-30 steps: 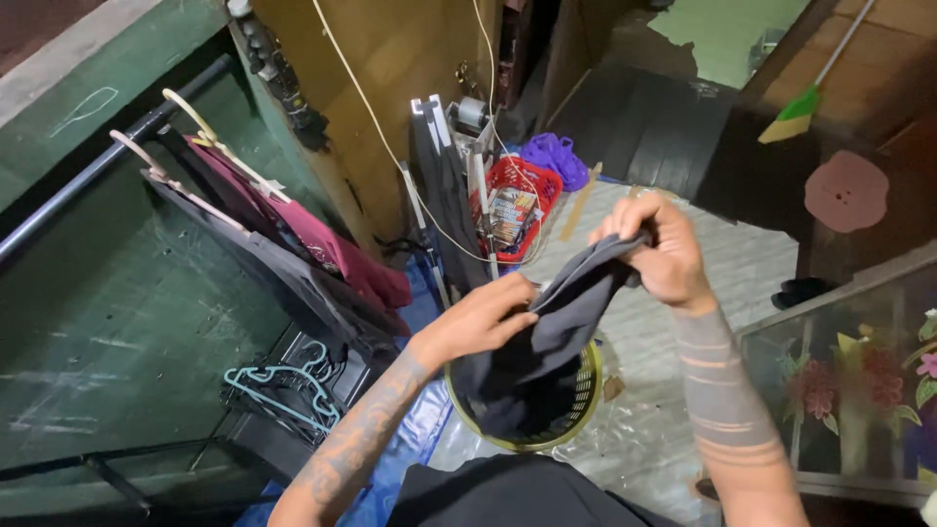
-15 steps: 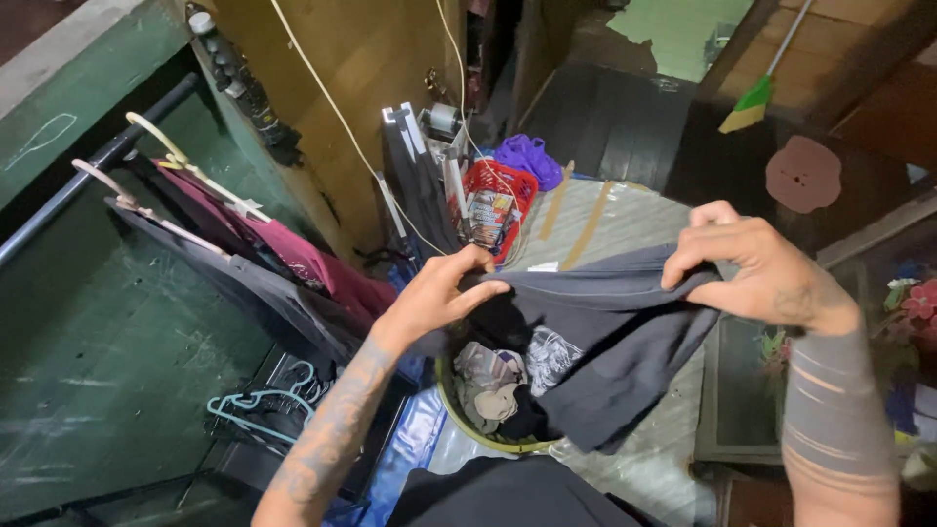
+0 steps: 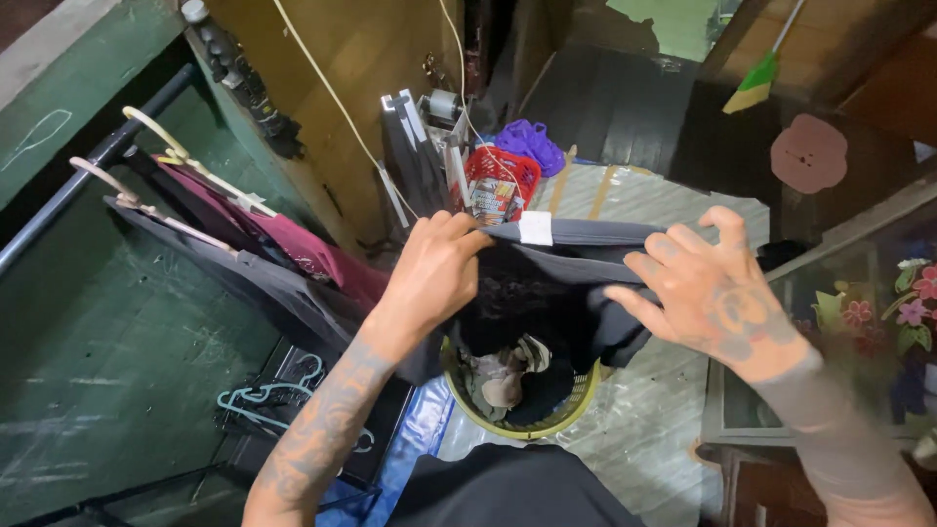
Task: The person takes t-shirts from a yellow laundry basket, places each on a plastic hanger, and hangs them on a metal drying rack. The person handles a maroon t-shirt, a dark gray t-shirt, and a black t-shirt, spacing them on the rack.
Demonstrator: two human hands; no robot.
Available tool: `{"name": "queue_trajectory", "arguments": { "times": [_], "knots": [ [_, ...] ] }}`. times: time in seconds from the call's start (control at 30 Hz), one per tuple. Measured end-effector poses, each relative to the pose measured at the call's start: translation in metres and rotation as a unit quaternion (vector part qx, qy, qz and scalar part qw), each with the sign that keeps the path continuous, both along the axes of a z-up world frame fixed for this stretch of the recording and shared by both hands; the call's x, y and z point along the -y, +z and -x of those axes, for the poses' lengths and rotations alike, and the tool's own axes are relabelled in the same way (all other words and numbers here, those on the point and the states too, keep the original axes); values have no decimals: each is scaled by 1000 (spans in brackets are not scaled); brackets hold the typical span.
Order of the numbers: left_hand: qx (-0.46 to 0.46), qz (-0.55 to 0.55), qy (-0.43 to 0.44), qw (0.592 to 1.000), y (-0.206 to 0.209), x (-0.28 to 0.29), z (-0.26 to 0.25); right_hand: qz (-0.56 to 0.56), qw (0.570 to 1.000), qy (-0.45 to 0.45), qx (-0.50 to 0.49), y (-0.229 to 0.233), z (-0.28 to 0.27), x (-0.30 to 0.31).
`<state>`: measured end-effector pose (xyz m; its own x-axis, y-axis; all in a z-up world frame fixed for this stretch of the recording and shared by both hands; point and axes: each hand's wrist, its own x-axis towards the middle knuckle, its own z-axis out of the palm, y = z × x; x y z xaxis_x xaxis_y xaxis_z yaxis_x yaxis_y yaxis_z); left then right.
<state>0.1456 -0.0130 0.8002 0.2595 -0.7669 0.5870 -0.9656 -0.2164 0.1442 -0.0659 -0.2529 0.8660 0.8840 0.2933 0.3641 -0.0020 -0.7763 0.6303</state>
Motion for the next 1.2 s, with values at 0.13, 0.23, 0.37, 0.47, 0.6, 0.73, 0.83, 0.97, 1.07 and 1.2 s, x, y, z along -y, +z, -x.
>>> {"name": "queue_trajectory", "arguments": {
  "times": [0.13,0.23,0.37,0.47,0.6,0.73,0.83,0.97,1.07,1.2],
  "knots": [
    [-25,32,-12,999,14,-1,9,-57,995,27,77,-17,-15,4],
    [-72,54,-76,993,19,-3,15,-67,992,10,108,-34,-24,12],
    [-49,76,-46,995,-14,1,15,-152,980,-54,118,-75,-32,25],
    [-26,36,-39,998,-14,-4,17,-191,972,-55,129,-85,-35,27],
    [-34,14,-9,999,-9,-11,27,-283,949,-30,139,-96,-41,18],
    [-60,56,-6,997,-22,-11,31,-369,909,39,188,-115,-46,27],
    [-107,85,-12,990,-15,-15,41,-393,890,102,205,-105,-44,23],
    [-152,77,26,985,-23,-22,47,-349,912,94,192,-92,-38,9],
    [-125,105,117,979,-34,-27,51,-366,908,119,165,-94,-34,3],
    [-99,119,206,966,-33,-44,64,-353,926,95,97,-99,-29,0]
  ]
}}
